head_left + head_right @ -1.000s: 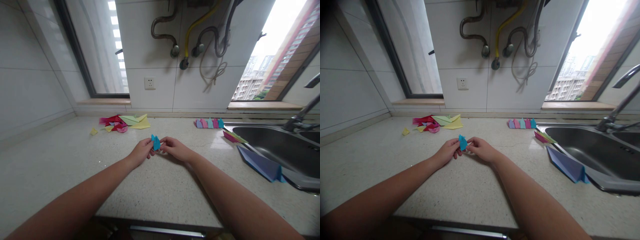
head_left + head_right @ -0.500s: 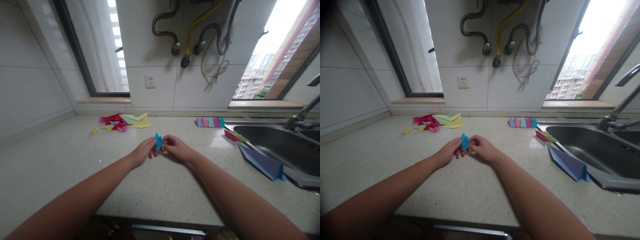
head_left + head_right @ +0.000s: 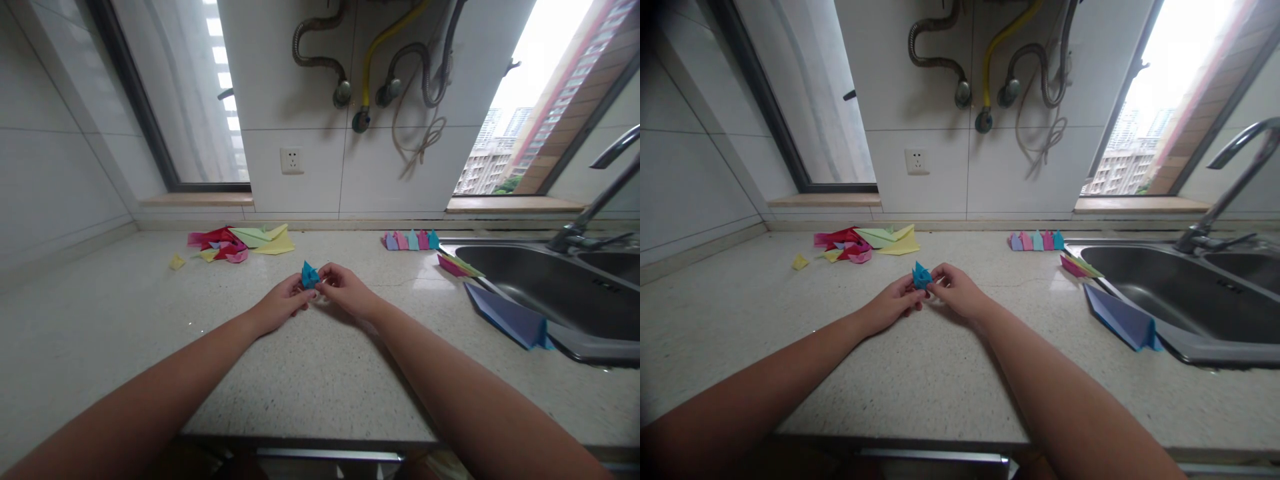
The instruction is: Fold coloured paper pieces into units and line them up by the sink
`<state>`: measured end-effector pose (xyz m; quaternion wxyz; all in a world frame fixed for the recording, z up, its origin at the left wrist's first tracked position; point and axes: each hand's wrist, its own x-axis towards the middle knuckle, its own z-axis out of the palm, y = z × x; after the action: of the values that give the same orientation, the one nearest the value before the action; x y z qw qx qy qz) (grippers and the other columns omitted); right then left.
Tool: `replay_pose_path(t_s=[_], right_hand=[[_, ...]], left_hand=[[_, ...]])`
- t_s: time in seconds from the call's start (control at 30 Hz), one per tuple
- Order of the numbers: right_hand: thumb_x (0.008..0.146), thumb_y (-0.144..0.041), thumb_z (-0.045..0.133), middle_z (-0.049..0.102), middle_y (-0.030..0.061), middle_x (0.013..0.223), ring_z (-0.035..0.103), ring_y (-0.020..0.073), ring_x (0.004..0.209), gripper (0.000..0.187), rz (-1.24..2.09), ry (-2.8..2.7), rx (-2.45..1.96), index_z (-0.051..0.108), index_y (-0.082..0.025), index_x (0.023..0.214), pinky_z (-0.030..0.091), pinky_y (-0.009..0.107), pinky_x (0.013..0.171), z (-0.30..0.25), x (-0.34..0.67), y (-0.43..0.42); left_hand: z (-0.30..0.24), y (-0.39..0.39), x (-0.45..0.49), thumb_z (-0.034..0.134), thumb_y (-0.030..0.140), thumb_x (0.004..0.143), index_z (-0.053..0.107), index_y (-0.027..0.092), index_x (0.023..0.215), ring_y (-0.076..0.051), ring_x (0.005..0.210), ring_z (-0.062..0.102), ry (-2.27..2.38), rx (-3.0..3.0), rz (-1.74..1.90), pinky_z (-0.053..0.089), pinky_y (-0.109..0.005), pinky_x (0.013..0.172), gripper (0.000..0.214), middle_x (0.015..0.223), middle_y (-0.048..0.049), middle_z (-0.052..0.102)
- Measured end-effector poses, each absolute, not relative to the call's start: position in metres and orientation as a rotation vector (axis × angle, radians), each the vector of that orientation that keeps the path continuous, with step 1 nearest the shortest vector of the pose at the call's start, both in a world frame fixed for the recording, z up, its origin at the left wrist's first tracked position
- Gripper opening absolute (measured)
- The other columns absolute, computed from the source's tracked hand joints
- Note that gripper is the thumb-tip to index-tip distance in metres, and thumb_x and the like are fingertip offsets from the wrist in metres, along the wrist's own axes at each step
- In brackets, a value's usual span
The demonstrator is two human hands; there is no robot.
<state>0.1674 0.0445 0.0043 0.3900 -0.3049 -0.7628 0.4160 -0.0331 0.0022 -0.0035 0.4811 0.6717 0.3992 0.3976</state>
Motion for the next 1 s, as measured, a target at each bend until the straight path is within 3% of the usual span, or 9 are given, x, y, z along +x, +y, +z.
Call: replay_pose_path(t_s=[0.2,0.67,1.0], right_hand=[[0.082,-0.032,0.068,0.061,-0.0023,0.07,0.052,0.0114,0.061,0.021,0.938,-1.987,-0.801,0.057,-0.02,0.094,0.04,0.025,0.058,0.0075,0.1659,0.0398],[0.08,-0.031,0.068,0.059,-0.0032,0.069,0.052,0.0113,0.061,0.021,0.942,-1.984,-0.817,0.055,-0.02,0.092,0.041,0.024,0.058,0.0115,0.1658,0.0362],[0.079,-0.03,0.068,0.062,0.0026,0.092,0.059,0.0146,0.078,0.022,0.913,-1.927,-0.691,0.052,-0.021,0.089,0.049,0.028,0.065,0.0121,0.1643,0.036]], left_hand=[[-0.0083,0.0056,-0.0329,0.061,0.04,0.088,0.057,0.019,0.108,-0.012,0.07,0.058,1.01,1.607,0.997,0.038,-0.02,0.048,0.029,0.093,-0.0036,0.06],[-0.0045,0.005,-0.0316,0.055,0.025,0.087,0.056,0.019,0.11,-0.011,0.068,0.058,1.038,1.599,1.046,0.04,-0.017,0.044,0.024,0.095,-0.0045,0.062],[-0.0061,0.0065,-0.0309,0.055,0.032,0.089,0.051,0.02,0.101,-0.012,0.067,0.059,1.049,1.565,1.145,0.04,-0.017,0.041,0.018,0.09,-0.0025,0.059]])
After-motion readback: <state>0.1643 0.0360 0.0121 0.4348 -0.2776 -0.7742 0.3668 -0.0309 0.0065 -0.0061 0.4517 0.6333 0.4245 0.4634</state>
